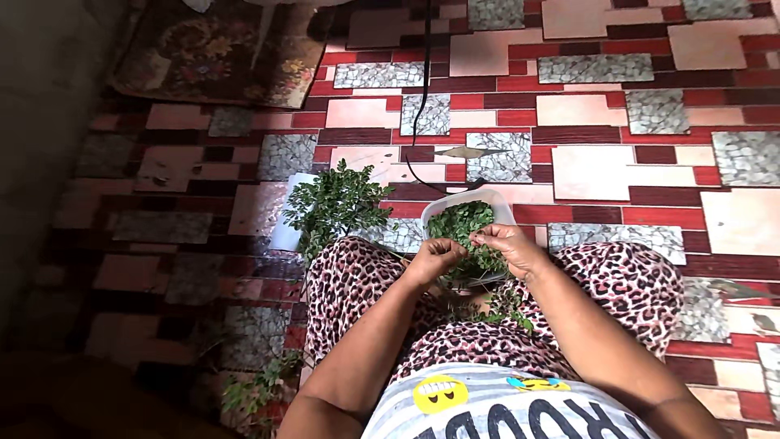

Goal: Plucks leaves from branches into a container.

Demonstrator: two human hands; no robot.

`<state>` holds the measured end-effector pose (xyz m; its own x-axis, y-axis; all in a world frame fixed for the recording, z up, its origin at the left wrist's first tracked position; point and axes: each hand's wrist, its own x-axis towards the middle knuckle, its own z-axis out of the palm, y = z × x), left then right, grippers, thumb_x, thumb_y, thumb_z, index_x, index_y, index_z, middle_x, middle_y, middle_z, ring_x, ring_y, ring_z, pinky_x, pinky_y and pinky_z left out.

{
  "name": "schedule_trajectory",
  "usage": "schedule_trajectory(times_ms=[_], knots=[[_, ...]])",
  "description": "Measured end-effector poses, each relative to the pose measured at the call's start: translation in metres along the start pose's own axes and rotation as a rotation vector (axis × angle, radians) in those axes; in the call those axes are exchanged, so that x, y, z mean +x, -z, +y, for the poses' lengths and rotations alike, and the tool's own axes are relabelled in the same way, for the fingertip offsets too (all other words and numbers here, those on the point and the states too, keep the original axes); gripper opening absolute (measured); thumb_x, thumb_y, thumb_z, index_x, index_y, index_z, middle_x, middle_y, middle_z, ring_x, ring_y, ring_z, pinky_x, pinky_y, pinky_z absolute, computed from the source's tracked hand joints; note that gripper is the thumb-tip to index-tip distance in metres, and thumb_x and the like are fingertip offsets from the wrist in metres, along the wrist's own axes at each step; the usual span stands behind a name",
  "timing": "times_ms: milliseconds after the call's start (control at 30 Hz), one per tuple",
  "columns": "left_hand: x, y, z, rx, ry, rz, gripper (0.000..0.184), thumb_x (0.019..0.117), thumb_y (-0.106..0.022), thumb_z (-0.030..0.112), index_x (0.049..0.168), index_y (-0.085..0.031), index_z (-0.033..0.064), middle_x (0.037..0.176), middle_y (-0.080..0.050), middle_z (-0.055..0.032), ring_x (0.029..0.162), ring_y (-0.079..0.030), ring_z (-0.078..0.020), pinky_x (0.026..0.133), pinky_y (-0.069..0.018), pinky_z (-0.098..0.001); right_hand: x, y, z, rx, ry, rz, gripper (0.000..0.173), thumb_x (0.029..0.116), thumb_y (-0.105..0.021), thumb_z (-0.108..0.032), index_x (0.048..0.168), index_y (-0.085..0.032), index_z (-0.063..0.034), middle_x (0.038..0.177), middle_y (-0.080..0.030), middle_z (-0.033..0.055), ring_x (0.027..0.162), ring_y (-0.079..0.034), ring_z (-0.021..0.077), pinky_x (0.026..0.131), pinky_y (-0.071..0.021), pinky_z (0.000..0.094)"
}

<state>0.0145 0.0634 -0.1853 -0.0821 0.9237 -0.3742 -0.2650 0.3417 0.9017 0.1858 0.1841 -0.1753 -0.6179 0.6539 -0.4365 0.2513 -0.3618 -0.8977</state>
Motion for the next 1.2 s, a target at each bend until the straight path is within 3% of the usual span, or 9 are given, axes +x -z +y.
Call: schedule_trajectory(times_ms=[233, 433, 567, 733, 800, 900, 1000, 1100, 1200], knots=[[0.0, 0.001, -0.001, -0.022, 0.002, 0.008, 0.014, 0.0989, -0.061, 0.007, 0.09, -0.071, 0.0035, 0.065, -0.056, 0.0055, 0.052, -0.043, 0.0005, 0.049, -0.0352, -0.016, 0.004, 0.005, 0.003, -0.486, 0.192, 0.082, 0.006, 0.0961, -0.064, -0.002, 0.098, -0.069, 0.0015, 0.107, -0.068, 0.0138, 0.096, -0.065, 0.0209, 0.087, -0.0546, 0.0411], [0.0, 0.001, -0.001, -0.012, 0.0, -0.003, 0.014, 0.0988, -0.061, 0.008, 0.09, -0.071, 0.0038, 0.065, -0.056, 0.0057, 0.053, -0.044, 0.0007, 0.05, -0.0357, -0.0157, 0.005, 0.01, -0.001, -0.128, -0.022, 0.049, 0.029, 0.1092, -0.047, -0.02, 0.115, -0.069, -0.0029, 0.111, -0.07, 0.0074, 0.098, -0.065, 0.0161, 0.086, -0.0525, 0.0352], [0.0, 0.001, -0.002, -0.006, 0.0, -0.015, 0.013, 0.0986, -0.062, 0.007, 0.09, -0.071, 0.0038, 0.065, -0.056, 0.0057, 0.052, -0.043, 0.0008, 0.05, -0.0356, -0.0158, 0.005, 0.005, 0.002, -0.098, 0.044, -0.031, 0.019, 0.1049, -0.057, -0.015, 0.102, -0.072, -0.0029, 0.1, -0.072, 0.0052, 0.094, -0.065, 0.0136, 0.088, -0.0526, 0.033], [0.0, 0.001, -0.002, -0.005, 0.001, -0.005, 0.013, 0.0987, -0.061, 0.007, 0.089, -0.07, 0.0037, 0.066, -0.057, 0.0055, 0.053, -0.044, 0.0008, 0.05, -0.0361, -0.0158, 0.012, 0.005, 0.009, -0.261, 0.151, 0.141, 0.011, 0.0987, -0.066, -0.01, 0.091, -0.067, -0.0022, 0.085, -0.068, 0.0043, 0.077, -0.061, 0.0095, 0.076, -0.0519, 0.0309], [0.001, 0.001, -0.003, -0.016, 0.006, -0.001, 0.013, 0.0992, -0.061, 0.007, 0.09, -0.07, 0.0037, 0.066, -0.056, 0.0051, 0.053, -0.044, 0.0003, 0.05, -0.0361, -0.0159, 0.013, 0.012, 0.009, -0.358, 0.181, 0.189, 0.015, 0.1016, -0.063, -0.013, 0.096, -0.07, -0.0012, 0.091, -0.07, 0.0081, 0.081, -0.064, 0.0139, 0.079, -0.054, 0.0363], [0.003, 0.003, -0.004, -0.039, 0.002, 0.001, 0.013, 0.1007, -0.06, 0.009, 0.093, -0.069, 0.0031, 0.067, -0.058, 0.0033, 0.054, -0.048, -0.0015, 0.051, -0.0396, -0.0172, 0.004, 0.017, -0.004, -0.415, 0.135, 0.081, 0.036, 0.1106, -0.046, -0.026, 0.123, -0.07, -0.0027, 0.118, -0.071, 0.0125, 0.106, -0.068, 0.0228, 0.097, -0.0527, 0.0458], [0.002, 0.002, -0.004, -0.045, -0.009, 0.001, 0.013, 0.101, -0.059, 0.008, 0.094, -0.069, 0.0018, 0.072, -0.063, 0.0011, 0.06, -0.055, -0.0043, 0.058, -0.0475, -0.0204, -0.009, 0.019, -0.009, -0.366, 0.078, 0.04, 0.044, 0.1106, -0.043, -0.035, 0.136, -0.062, -0.0044, 0.123, -0.07, 0.012, 0.109, -0.066, 0.0226, 0.095, -0.0507, 0.0456], [0.0, -0.001, -0.002, 0.005, -0.034, -0.008, 0.013, 0.1005, -0.06, 0.008, 0.095, -0.069, 0.0011, 0.076, -0.065, 0.0007, 0.066, -0.059, -0.0054, 0.065, -0.0512, -0.0226, -0.024, 0.022, -0.012, -0.235, 0.039, 0.053, 0.031, 0.1015, -0.062, -0.012, 0.129, -0.061, 0.0012, 0.109, -0.07, 0.0138, 0.094, -0.069, 0.0184, 0.087, -0.0576, 0.0369], [-0.001, -0.003, -0.001, 0.13, -0.071, -0.022, 0.014, 0.1011, -0.061, 0.011, 0.1, -0.069, -0.0011, 0.082, -0.066, -0.0022, 0.071, -0.061, -0.0065, 0.069, -0.0534, -0.0247, -0.036, 0.021, -0.009, -0.196, 0.1, 0.125, 0.028, 0.0925, -0.066, 0.006, 0.12, -0.063, 0.0038, 0.098, -0.071, 0.0114, 0.082, -0.069, 0.0147, 0.078, -0.0591, 0.0309]])
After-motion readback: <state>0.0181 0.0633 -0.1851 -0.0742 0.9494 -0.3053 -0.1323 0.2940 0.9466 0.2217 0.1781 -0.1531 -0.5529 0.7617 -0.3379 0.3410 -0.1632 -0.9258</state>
